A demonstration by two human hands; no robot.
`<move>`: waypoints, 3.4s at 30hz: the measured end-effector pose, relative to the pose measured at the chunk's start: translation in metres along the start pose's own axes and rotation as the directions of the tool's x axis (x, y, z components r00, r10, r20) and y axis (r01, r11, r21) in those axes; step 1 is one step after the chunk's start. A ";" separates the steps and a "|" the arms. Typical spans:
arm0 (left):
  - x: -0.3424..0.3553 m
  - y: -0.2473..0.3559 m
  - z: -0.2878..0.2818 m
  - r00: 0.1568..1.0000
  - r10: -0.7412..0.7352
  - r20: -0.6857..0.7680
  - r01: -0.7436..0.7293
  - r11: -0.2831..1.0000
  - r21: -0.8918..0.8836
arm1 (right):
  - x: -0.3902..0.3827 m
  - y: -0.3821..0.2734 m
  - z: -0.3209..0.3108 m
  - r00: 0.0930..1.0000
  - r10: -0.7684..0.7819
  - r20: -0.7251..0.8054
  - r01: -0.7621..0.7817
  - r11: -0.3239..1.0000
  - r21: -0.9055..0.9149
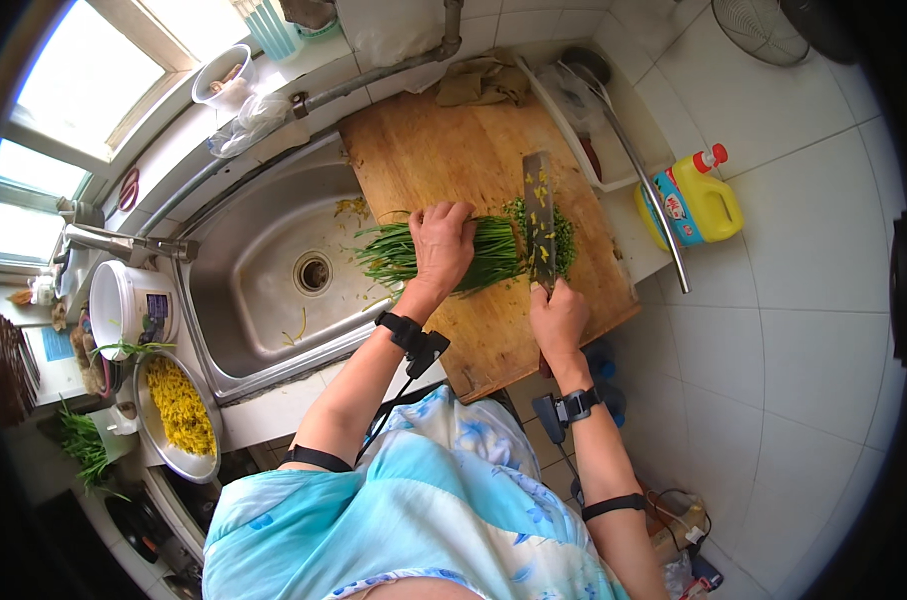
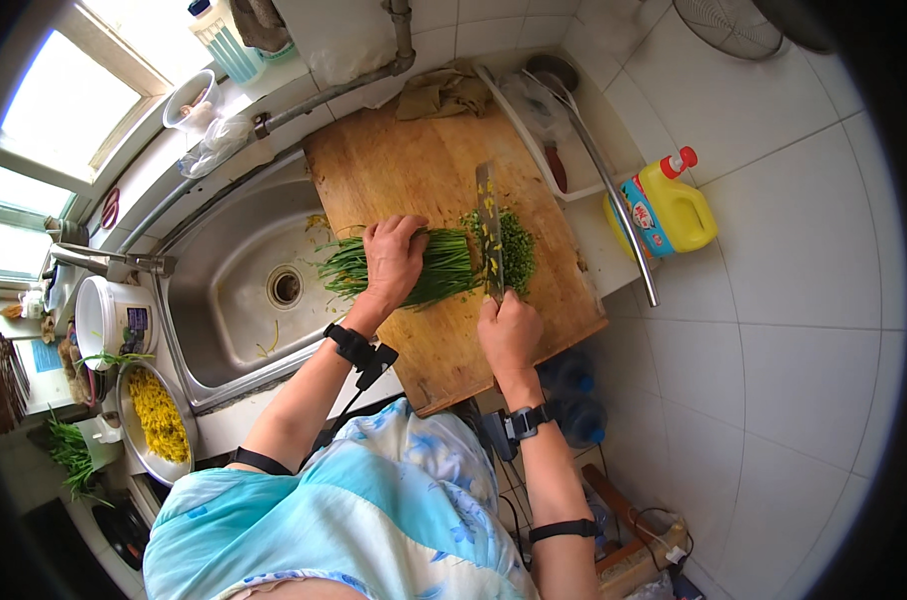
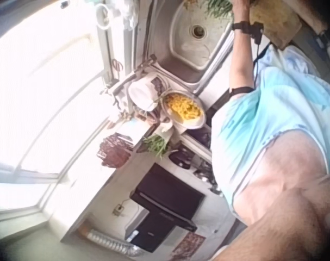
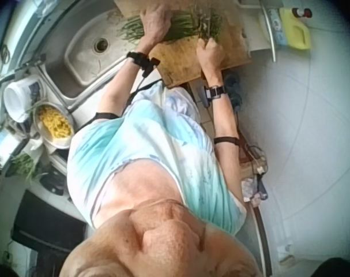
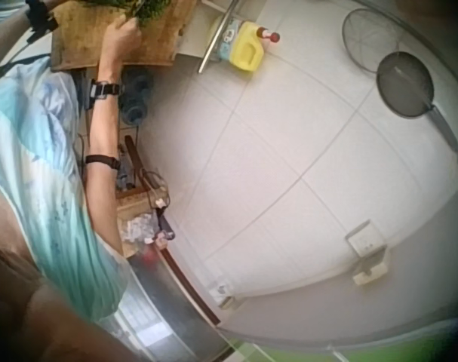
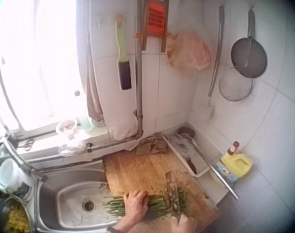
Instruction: The person is chopping green onions on a wooden cutting board with a large knife.
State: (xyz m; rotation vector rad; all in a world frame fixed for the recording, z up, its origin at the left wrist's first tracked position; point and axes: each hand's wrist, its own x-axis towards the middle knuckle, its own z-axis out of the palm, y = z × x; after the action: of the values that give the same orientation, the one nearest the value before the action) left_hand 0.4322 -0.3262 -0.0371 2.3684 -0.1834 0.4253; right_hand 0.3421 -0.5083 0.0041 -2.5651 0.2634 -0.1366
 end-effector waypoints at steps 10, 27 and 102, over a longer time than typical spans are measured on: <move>-0.010 0.021 -0.017 0.928 0.095 0.360 -0.148 0.981 0.122 | -0.029 -0.005 -0.027 0.981 0.032 0.189 -0.005 0.990 -0.140; 0.015 0.002 -0.023 0.950 0.097 0.297 -0.102 0.995 0.000 | -0.012 -0.005 -0.003 0.963 0.163 0.215 -0.117 0.971 -0.210; -0.017 0.011 0.041 0.990 0.119 -0.080 -0.097 0.966 0.240 | -0.019 -0.017 -0.037 0.930 0.092 0.357 -0.045 0.989 -0.138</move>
State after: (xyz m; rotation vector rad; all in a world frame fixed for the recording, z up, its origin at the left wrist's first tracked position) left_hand 0.4242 -0.3612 -0.0645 2.5715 -0.2299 0.6406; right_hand 0.3204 -0.5086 0.0435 -2.6400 0.2258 0.3907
